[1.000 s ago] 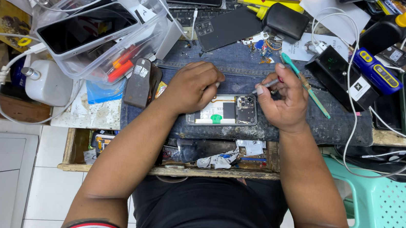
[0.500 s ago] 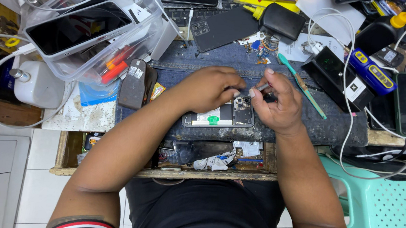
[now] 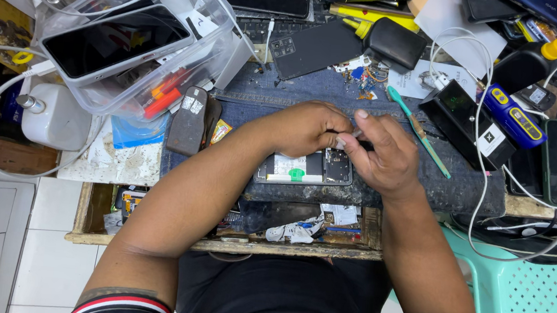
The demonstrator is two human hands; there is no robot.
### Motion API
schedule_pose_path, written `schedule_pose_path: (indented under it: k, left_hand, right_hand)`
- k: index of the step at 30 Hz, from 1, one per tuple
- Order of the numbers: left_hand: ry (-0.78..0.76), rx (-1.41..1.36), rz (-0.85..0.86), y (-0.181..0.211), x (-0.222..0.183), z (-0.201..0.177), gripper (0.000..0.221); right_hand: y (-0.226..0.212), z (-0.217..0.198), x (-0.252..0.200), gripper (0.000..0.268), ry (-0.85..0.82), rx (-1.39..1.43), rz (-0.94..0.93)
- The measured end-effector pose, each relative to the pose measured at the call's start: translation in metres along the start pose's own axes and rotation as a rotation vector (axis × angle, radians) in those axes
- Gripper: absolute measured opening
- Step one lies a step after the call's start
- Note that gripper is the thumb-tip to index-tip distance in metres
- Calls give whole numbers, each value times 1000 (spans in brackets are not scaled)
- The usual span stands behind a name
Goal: The person disassembles and works on the internal components of a mobile phone using a precision screwdriver.
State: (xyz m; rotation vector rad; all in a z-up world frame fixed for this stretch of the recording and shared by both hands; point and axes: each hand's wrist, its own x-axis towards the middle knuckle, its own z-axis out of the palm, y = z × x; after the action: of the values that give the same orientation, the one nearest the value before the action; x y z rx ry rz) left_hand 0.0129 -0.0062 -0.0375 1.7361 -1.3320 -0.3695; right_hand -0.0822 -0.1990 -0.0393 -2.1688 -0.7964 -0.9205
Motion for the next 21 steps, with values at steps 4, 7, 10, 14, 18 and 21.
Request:
schedule_pose_path:
  k: [4, 7, 10, 14, 18, 21]
  left_hand:
    - [111, 113, 77, -5, -3, 5, 18]
    - [190, 70, 52, -3, -2, 9, 18]
    - [92, 143, -89, -5, -1, 4, 33]
    - [93, -113, 222, -14, 0, 3, 15]
    - [145, 45, -104, -5, 7, 10, 27]
    - [196, 45, -53, -1, 5, 5, 31]
  right_hand:
    - [-3, -7, 9, 50, -107, 57, 51]
    - [-7, -14, 18, 46, -177, 147, 85]
    - [-15, -22, 27, 45, -220, 148, 69]
    - [-19, -23, 37, 42, -234, -119, 117]
    - [-25, -28, 40, 52, -243, -182, 84]
    - [-25, -18, 36, 51, -195, -148, 247]
